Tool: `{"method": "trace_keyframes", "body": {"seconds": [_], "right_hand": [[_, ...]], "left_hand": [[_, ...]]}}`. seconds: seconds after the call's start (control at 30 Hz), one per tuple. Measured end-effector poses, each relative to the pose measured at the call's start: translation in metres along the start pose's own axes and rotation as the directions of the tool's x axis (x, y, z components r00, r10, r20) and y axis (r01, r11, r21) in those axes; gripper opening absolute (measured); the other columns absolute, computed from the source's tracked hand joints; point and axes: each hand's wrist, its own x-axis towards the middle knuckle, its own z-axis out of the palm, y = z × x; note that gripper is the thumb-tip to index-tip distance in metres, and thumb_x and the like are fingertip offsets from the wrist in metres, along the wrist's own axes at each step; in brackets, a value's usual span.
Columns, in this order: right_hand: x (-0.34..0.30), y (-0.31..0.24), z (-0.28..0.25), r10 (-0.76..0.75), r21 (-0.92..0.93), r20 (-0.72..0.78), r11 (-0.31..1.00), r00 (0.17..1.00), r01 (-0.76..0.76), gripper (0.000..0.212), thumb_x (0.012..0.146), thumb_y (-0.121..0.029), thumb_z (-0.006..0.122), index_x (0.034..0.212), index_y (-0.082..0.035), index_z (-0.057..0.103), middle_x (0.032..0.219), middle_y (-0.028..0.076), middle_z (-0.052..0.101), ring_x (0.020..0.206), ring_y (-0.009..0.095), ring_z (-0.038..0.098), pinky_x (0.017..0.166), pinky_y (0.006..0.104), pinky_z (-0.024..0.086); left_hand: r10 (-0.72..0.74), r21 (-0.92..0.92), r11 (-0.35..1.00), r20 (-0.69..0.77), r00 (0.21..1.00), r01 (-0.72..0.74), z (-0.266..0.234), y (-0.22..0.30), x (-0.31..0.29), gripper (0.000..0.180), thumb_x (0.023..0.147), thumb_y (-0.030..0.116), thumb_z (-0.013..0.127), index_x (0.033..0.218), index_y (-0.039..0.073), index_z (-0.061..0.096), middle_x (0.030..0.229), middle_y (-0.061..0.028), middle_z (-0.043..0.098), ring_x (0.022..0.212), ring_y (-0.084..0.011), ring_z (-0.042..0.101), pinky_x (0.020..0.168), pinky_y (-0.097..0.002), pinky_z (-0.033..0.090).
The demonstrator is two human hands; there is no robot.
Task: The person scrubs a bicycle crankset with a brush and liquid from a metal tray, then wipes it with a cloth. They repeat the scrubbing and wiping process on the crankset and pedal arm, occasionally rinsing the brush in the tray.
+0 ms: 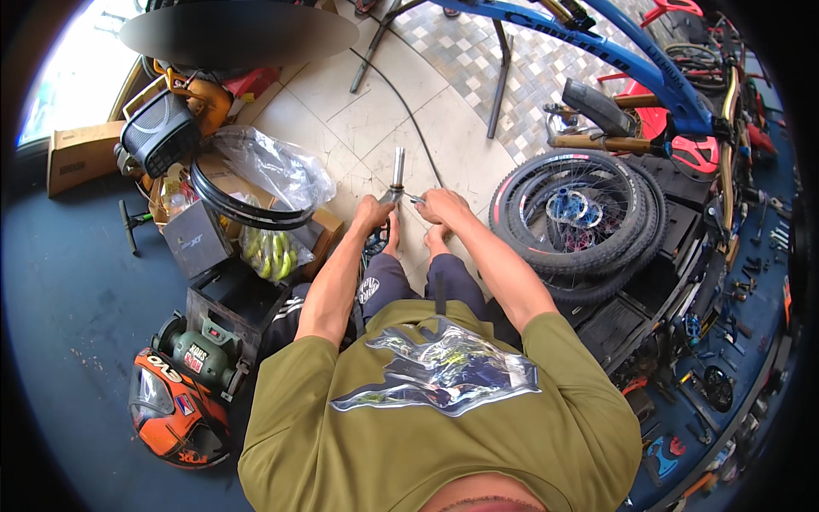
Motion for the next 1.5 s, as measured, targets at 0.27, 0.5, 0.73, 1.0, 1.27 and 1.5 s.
{"method": "trace_keyframes", "body": {"seconds": [0.27,0.5,0.73,1.0,1.27,1.5], "right_hand": [[0.037,-0.005,-0.011,0.167,0.127,0.085,0.976,0.982,-0.177,0.045,0.094,-0.04,0.061,0.119,-0.005,0.073,0.126,0.022,0.068,0.12,0.038,0.064,0.101,0.0457,0.052],[0.059,0.002,-0.007,0.197,0.163,0.079,0.964,0.977,-0.208,0.053,0.095,-0.048,0.062,0.121,-0.004,0.071,0.127,0.022,0.067,0.12,0.039,0.064,0.101,0.0475,0.051],[0.057,0.009,-0.021,0.303,0.179,0.13,0.929,0.944,-0.323,0.047,0.096,-0.042,0.061,0.129,-0.008,0.068,0.138,0.017,0.063,0.128,0.035,0.06,0.104,0.0471,0.05],[0.043,0.005,-0.036,0.332,0.149,0.119,0.926,0.936,-0.347,0.043,0.097,-0.04,0.06,0.127,-0.011,0.07,0.135,0.013,0.066,0.127,0.033,0.061,0.102,0.0445,0.051],[0.037,0.002,-0.027,0.168,0.156,0.057,0.972,0.984,-0.175,0.048,0.096,-0.046,0.06,0.121,-0.007,0.073,0.123,0.02,0.07,0.117,0.038,0.066,0.098,0.0479,0.053],[0.037,-0.035,-0.021,0.084,0.141,-0.077,0.987,0.993,-0.072,0.04,0.095,-0.043,0.062,0.108,-0.008,0.076,0.111,0.021,0.073,0.111,0.039,0.068,0.094,0.0486,0.054]], "left_hand": [[0.059,0.095,0.994,-0.058,0.997,-0.054,0.012,0.001,0.024,0.063,0.08,0.044,0.073,0.093,-0.017,0.068,0.094,-0.035,0.07,0.094,-0.0438,0.072,0.082,-0.0476,0.057],[0.042,0.124,0.992,-0.078,0.996,-0.032,0.001,0.03,0.007,0.067,0.082,0.046,0.071,0.105,-0.017,0.064,0.108,-0.0385,0.066,0.106,-0.0454,0.068,0.09,-0.0477,0.055],[0.049,0.052,0.998,-0.094,0.994,-0.044,-0.011,0.037,-0.006,0.06,0.083,0.041,0.071,0.105,-0.015,0.066,0.094,-0.0315,0.071,0.089,-0.0392,0.072,0.078,-0.0446,0.057],[-0.048,-0.395,0.916,0.08,0.996,0.076,-0.036,0.021,-0.023,0.042,0.084,0.031,0.067,0.098,-0.009,0.072,0.067,-0.0106,0.066,0.053,-0.0165,0.06,0.05,-0.0327,0.045],[0.1,0.091,0.992,-0.137,0.986,-0.088,-0.017,0.011,-0.007,0.053,0.085,0.035,0.07,0.11,-0.011,0.065,0.096,-0.0285,0.072,0.089,-0.0354,0.073,0.077,-0.0443,0.056],[0.161,0.434,0.897,-0.151,0.975,-0.081,-0.011,0.046,-0.034,0.059,0.09,0.038,0.069,0.123,-0.009,0.052,0.123,-0.0282,0.061,0.108,-0.0432,0.067,0.093,-0.0521,0.052]]}}
